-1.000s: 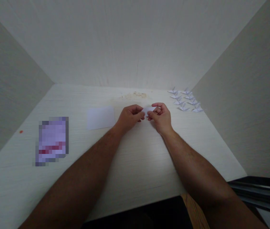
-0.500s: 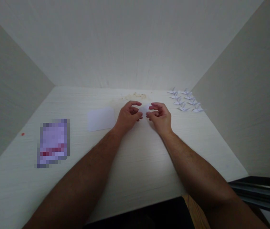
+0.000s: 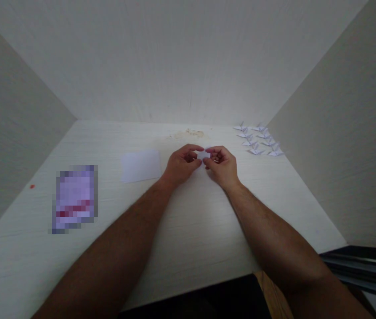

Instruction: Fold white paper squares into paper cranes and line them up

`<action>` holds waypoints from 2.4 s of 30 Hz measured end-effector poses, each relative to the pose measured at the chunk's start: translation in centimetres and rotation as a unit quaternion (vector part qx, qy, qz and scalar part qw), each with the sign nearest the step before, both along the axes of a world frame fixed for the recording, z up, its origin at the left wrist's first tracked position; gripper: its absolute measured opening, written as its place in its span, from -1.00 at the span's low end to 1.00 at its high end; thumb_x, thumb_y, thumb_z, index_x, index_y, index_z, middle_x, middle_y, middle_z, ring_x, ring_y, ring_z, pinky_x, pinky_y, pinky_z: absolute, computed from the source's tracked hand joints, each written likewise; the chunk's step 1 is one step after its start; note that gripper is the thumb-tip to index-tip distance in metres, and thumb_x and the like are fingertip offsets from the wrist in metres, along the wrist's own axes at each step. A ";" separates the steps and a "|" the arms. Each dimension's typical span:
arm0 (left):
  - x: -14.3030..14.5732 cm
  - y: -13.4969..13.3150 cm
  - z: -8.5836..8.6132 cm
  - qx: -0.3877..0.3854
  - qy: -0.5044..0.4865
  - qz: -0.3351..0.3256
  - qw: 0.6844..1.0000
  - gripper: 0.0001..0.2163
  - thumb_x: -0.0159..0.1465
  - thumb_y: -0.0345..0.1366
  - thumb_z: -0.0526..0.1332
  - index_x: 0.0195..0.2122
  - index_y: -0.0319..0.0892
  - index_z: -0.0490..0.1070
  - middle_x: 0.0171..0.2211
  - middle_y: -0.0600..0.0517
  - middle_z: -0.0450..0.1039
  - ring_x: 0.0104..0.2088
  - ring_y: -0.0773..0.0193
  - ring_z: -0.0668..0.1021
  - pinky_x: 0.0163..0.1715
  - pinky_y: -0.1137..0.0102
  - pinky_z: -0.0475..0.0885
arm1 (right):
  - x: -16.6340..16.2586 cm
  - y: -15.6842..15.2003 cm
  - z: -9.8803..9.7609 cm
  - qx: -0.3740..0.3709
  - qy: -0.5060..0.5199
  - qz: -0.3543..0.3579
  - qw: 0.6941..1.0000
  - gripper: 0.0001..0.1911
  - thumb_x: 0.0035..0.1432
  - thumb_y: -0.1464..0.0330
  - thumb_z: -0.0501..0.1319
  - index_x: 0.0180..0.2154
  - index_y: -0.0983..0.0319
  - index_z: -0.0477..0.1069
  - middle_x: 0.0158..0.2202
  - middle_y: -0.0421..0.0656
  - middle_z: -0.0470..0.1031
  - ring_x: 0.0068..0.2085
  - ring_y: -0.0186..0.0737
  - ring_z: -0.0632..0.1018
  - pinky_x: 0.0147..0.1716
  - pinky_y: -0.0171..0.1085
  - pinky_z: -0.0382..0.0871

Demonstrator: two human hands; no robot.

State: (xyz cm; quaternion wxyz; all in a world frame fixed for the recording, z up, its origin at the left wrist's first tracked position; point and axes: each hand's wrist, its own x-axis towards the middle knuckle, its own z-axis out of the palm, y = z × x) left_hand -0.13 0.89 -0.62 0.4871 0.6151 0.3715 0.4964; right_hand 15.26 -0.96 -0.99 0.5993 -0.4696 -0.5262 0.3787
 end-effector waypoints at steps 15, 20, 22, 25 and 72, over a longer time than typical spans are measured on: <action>0.1 0.2 -0.1 -0.016 -0.003 0.005 1.000 -0.83 -0.02 -0.41 0.31 -0.35 -0.19 0.46 -0.56 0.15 0.41 -0.58 0.45 0.40 -0.57 0.51 0.28 | -0.2 -0.1 -0.2 -0.057 -0.023 0.043 0.997 -0.82 -0.03 0.32 0.31 -0.35 0.18 0.35 -0.64 -0.39 0.37 -0.61 -0.40 0.47 -0.64 -0.40 0.28; 0.1 0.3 0.1 -0.039 0.004 0.030 0.999 -0.86 -0.03 -0.40 0.30 -0.40 -0.19 0.47 -0.59 0.14 0.44 -0.63 0.43 0.43 -0.60 0.51 0.32 | -0.3 -0.1 -0.4 -0.051 -0.011 0.054 0.997 -0.82 -0.05 0.34 0.30 -0.33 0.16 0.38 -0.61 -0.42 0.35 -0.63 -0.43 0.45 -0.64 -0.41 0.31; 0.0 0.3 0.2 -0.047 -0.001 0.035 0.998 -0.86 -0.04 -0.40 0.31 -0.40 -0.19 0.48 -0.62 0.15 0.44 -0.64 0.43 0.43 -0.61 0.51 0.33 | -0.3 -0.2 -0.4 -0.049 -0.003 0.057 0.997 -0.82 -0.06 0.36 0.28 -0.32 0.15 0.39 -0.61 -0.42 0.36 -0.63 -0.43 0.45 -0.63 -0.41 0.33; 0.0 0.3 0.4 -0.052 -0.019 0.029 0.998 -0.88 -0.05 -0.40 0.32 -0.43 -0.19 0.46 -0.63 0.16 0.42 -0.65 0.43 0.43 -0.62 0.51 0.34 | -0.3 -0.3 -0.1 -0.039 -0.009 0.045 0.998 -0.84 -0.07 0.37 0.28 -0.34 0.16 0.41 -0.61 -0.40 0.39 -0.60 -0.41 0.48 -0.60 -0.40 0.35; -0.3 0.3 -0.1 -0.016 0.058 0.037 0.997 -0.81 0.05 -0.19 0.39 -0.47 -0.19 0.47 -0.54 0.10 0.45 -0.51 0.38 0.42 -0.48 0.45 0.33 | 0.0 -0.1 0.0 -0.091 0.083 0.066 0.990 -0.68 -0.12 0.15 0.46 -0.42 0.20 0.47 -0.53 -0.23 0.57 -0.51 -0.31 0.57 -0.45 -0.27 0.58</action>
